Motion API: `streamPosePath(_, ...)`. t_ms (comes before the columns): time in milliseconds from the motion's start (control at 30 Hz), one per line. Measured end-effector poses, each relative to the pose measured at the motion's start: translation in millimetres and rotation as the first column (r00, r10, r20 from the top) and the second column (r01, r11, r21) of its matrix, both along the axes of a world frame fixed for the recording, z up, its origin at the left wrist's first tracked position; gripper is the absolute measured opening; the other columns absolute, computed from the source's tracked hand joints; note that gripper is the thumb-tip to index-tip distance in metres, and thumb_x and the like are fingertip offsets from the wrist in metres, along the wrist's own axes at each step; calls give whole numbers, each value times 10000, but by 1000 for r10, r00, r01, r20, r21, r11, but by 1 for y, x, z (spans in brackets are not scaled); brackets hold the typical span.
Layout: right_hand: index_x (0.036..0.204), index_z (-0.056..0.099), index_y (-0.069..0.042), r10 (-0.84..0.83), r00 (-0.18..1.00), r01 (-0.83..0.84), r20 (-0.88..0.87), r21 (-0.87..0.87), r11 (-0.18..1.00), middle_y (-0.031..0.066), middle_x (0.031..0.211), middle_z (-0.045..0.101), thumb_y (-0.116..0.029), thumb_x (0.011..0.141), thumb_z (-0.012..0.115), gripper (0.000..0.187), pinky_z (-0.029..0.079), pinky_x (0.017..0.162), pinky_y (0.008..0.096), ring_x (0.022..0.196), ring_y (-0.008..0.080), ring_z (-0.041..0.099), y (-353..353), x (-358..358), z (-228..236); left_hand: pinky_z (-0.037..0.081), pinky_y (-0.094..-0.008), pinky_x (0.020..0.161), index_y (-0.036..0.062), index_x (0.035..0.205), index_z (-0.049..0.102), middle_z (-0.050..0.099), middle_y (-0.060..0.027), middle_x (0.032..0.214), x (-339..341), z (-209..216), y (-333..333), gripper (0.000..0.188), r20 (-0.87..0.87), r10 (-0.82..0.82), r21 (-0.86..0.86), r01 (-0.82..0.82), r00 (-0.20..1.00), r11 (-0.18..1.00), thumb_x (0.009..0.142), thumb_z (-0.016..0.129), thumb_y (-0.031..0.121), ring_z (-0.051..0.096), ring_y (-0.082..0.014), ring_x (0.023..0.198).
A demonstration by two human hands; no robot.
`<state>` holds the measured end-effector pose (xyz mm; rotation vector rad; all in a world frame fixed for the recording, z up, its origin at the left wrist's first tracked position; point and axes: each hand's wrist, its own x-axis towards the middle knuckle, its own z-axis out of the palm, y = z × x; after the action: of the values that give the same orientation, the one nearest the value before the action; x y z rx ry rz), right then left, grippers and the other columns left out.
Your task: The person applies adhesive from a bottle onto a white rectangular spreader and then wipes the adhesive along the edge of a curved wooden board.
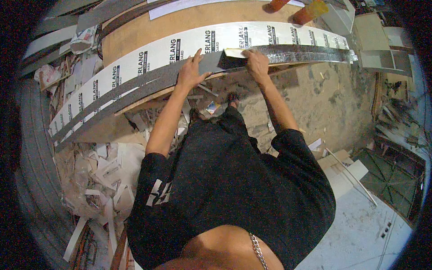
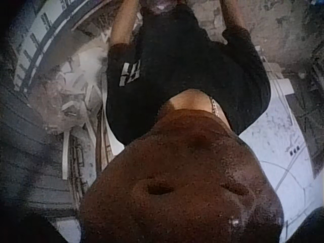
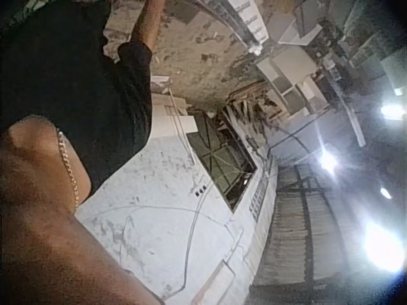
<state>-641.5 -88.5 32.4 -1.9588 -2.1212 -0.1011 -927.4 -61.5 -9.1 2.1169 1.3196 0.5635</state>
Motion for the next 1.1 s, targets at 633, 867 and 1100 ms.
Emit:
streamPosePath(633,1190,688,-189,119,989,-123,-90,-37,992,57,1176,700,-24,763,618,464,511,907,421,1057,290,657,-36,-44,29,454,-483,1059,145,1563,225,472,-222,1426,-35,1,-3,1092,-68,29,31,-27,997,999,710,851,418,505,-409,1281)
streamPosePath(867,1233,649,-199,165,986,-166,23,8,986,25,1253,666,-100,855,579,397,441,1022,441,1175,221,604,-10,-62,-1,467,-461,1043,91,1554,237,576,-178,1334,-60,-12,-7,1107,-90,62,129,-51,994,990,703,855,434,549,-365,1227)
streamPosePath(1100,1244,635,-217,176,983,-171,50,-84,982,11,1270,655,-97,863,581,403,428,1044,445,1217,224,583,-34,-70,-13,485,-464,1019,135,1561,223,612,-153,1308,-59,-15,-7,1118,-46,94,87,-90,994,992,694,861,436,562,-359,1214)
